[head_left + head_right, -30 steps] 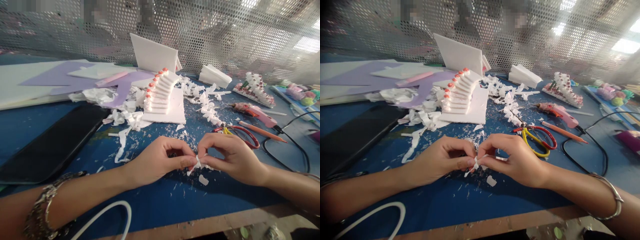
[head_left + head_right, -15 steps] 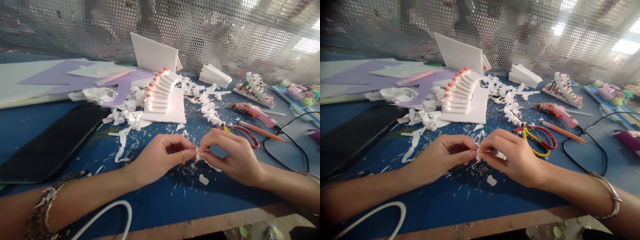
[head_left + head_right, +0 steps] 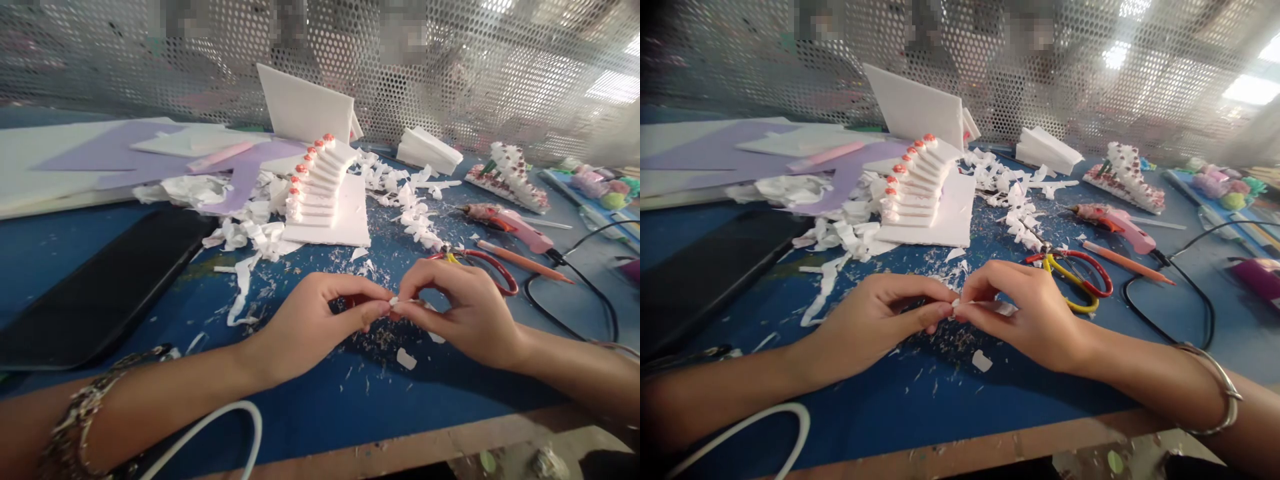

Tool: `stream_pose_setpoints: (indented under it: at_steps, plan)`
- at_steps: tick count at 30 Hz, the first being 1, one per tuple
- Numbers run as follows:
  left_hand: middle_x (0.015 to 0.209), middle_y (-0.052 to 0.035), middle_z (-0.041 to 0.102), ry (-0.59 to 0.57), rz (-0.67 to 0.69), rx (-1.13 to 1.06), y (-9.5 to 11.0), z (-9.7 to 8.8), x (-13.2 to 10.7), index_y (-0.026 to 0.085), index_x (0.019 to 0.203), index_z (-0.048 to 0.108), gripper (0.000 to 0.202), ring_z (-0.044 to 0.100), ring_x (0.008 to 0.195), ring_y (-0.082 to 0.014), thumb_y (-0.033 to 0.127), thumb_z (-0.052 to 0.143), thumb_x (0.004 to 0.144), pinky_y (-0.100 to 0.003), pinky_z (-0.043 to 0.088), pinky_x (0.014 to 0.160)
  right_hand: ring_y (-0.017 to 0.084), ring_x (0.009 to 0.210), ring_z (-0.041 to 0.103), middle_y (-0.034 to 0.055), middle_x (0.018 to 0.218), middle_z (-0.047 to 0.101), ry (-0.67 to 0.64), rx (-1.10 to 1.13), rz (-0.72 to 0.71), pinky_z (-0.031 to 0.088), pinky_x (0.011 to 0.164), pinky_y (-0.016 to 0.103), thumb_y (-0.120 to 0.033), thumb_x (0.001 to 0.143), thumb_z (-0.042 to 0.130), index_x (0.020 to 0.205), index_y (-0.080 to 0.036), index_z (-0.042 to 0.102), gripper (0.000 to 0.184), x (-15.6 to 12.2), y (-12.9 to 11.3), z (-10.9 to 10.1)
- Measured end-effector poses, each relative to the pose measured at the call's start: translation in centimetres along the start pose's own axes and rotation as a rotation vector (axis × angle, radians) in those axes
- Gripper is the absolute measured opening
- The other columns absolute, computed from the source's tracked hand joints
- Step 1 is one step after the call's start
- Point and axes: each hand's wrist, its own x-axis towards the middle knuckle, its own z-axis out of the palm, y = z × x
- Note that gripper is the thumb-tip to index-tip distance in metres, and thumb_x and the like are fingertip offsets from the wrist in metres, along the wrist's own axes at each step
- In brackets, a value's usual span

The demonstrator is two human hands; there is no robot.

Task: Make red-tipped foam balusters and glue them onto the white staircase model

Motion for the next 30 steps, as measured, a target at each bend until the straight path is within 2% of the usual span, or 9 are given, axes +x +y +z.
stream_pose_setpoints:
  at_steps: [6, 11, 15, 20, 25, 30]
  plan:
    - [0.07, 0.0054, 0.066, -0.033, 0.004, -0.146, -0.42, -0.08, 0.03, 0.023, 0.077, 0.068, 0.009, 0.05, 0.056, -0.0033, 0.024, 0.06, 0.078, -0.011, 0.039, 0.052, 0.005, 0.063, 0.054, 0.0, 0.07, 0.059, -0.083, 0.342, 0.203, 0.045, 0.056, 0.016, -0.019, 0.082, 0.052, 0.079, -0.014, 0.055, 0.007, 0.28, -0.29, -0.08]
    - [0.064, 0.0043, 0.063, -0.038, 0.015, -0.225, -0.44, -0.1, 0.24, 0.018, 0.07, 0.066, 0.006, 0.05, 0.057, -0.004, 0.02, 0.063, 0.074, -0.011, 0.038, 0.052, 0.003, 0.059, 0.051, -0.001, 0.069, 0.056, -0.085, 0.414, 0.196, 0.042, 0.05, 0.013, -0.016, 0.08, 0.054, 0.078, -0.013, 0.056, 0.004, 0.4, -0.35, 0.15]
    - [0.064, 0.0046, 0.058, -0.018, -0.01, -0.249, -0.32, -0.08, 0.32, 0.016, 0.069, 0.061, 0.005, 0.049, 0.057, -0.0042, 0.017, 0.063, 0.073, -0.012, 0.039, 0.054, 0.003, 0.058, 0.05, -0.001, 0.068, 0.056, -0.056, 0.372, 0.156, 0.041, 0.049, 0.013, -0.015, 0.08, 0.054, 0.077, -0.012, 0.055, 0.004, 0.37, -0.35, 0.31]
    - [0.063, 0.005, 0.053, -0.002, -0.029, -0.247, -0.15, 0.12, 0.42, 0.016, 0.073, 0.059, 0.007, 0.049, 0.054, -0.0043, 0.022, 0.063, 0.075, -0.014, 0.04, 0.052, 0.004, 0.058, 0.051, -0.001, 0.066, 0.056, 0.001, 0.221, 0.098, 0.043, 0.054, 0.015, -0.014, 0.079, 0.054, 0.076, -0.013, 0.055, 0.003, 0.34, -0.26, 0.41]
    - [0.066, 0.0055, 0.054, -0.036, -0.032, -0.279, 0.0, 0.1, 0.44, 0.017, 0.074, 0.061, 0.006, 0.048, 0.055, -0.0031, 0.022, 0.06, 0.077, -0.013, 0.038, 0.053, 0.003, 0.058, 0.051, -0.0017, 0.065, 0.057, 0.028, 0.112, 0.067, 0.042, 0.053, 0.013, -0.014, 0.078, 0.054, 0.075, -0.013, 0.055, 0.003, 0.41, -0.28, 0.36]
    - [0.061, 0.0058, 0.049, -0.12, -0.064, -0.317, 0.35, -0.09, 0.47, 0.015, 0.069, 0.059, 0.012, 0.041, 0.055, -0.0039, 0.023, 0.057, 0.078, -0.013, 0.035, 0.052, 0.002, 0.056, 0.05, -0.0029, 0.064, 0.056, 0.033, 0.052, 0.049, 0.041, 0.053, 0.012, -0.012, 0.077, 0.053, 0.075, -0.014, 0.053, 0.003, 0.39, -0.71, 0.23]
